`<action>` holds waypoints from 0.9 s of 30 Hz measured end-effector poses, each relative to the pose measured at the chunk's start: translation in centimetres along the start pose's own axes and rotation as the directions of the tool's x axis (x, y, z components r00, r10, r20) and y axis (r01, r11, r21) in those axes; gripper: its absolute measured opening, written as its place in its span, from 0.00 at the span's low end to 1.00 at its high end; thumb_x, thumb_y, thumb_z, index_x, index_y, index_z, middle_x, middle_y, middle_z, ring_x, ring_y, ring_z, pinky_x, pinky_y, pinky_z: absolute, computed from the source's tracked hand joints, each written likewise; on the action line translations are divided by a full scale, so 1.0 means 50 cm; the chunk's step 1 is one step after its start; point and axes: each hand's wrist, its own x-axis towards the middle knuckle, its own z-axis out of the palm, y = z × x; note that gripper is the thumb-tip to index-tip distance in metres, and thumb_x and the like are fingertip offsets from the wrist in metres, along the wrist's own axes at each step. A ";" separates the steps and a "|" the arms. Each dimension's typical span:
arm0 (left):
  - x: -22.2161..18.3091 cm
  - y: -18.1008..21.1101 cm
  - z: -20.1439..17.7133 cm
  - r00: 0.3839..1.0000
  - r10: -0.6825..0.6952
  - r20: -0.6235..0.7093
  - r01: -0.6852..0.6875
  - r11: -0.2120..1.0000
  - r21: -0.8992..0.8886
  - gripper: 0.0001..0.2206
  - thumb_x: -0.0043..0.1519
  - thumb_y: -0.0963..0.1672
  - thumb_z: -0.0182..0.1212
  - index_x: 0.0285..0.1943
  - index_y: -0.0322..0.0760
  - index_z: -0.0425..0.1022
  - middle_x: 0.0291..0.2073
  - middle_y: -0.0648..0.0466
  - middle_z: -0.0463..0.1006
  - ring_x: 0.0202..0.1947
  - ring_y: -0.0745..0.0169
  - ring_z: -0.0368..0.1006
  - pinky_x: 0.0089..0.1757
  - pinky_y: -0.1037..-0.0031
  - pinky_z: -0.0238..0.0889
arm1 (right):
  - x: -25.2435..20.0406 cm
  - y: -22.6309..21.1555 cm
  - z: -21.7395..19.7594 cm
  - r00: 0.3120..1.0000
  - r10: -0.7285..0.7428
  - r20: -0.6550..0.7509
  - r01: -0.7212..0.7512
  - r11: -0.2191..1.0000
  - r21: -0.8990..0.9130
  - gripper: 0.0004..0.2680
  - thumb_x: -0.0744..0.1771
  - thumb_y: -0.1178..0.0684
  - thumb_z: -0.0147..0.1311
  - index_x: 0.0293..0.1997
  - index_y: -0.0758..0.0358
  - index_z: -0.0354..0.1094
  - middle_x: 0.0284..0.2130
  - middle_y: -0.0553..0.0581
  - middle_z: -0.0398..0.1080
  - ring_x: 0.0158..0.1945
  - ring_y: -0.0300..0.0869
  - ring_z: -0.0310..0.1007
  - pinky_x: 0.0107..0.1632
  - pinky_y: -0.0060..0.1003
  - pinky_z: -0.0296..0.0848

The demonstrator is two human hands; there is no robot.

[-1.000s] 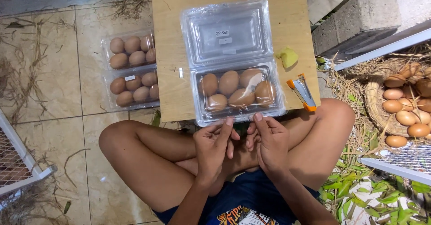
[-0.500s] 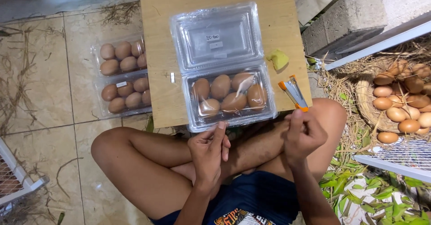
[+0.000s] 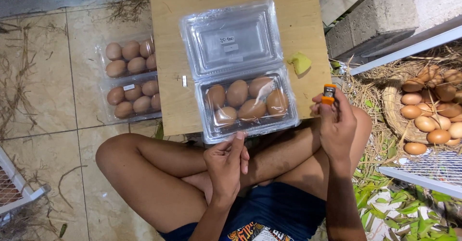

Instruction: Cleaning eggs with a sponge and packing them into plastic cartons, then stapling the cartons shut.

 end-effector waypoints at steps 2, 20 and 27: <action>-0.002 0.003 0.001 1.000 -0.017 -0.013 0.017 1.000 -0.002 0.15 0.71 0.42 0.66 0.34 0.21 0.86 0.14 0.51 0.74 0.09 0.71 0.61 0.17 0.81 0.54 | -0.047 -0.021 -0.031 0.994 -0.007 0.111 -0.001 0.998 0.069 0.17 0.77 0.53 0.45 0.71 0.77 0.62 0.45 0.65 0.74 0.40 0.41 0.72 0.47 0.34 0.75; -0.027 0.004 0.013 0.999 0.038 0.023 -0.040 0.990 0.137 0.19 0.71 0.44 0.66 0.24 0.31 0.80 0.14 0.53 0.76 0.12 0.72 0.66 0.20 0.79 0.60 | -0.150 -0.128 0.108 0.786 0.411 0.461 -0.597 0.698 0.396 0.16 0.75 0.50 0.48 0.38 0.76 0.75 0.17 0.59 0.65 0.22 0.39 0.63 0.28 0.31 0.59; -0.024 -0.004 0.012 1.000 -0.002 -0.005 0.003 0.990 0.144 0.15 0.70 0.44 0.68 0.30 0.28 0.85 0.13 0.53 0.76 0.12 0.73 0.66 0.20 0.79 0.60 | -0.149 -0.143 0.120 0.800 0.420 0.429 -0.592 0.669 0.450 0.15 0.74 0.50 0.49 0.39 0.76 0.75 0.16 0.56 0.61 0.21 0.37 0.60 0.27 0.30 0.58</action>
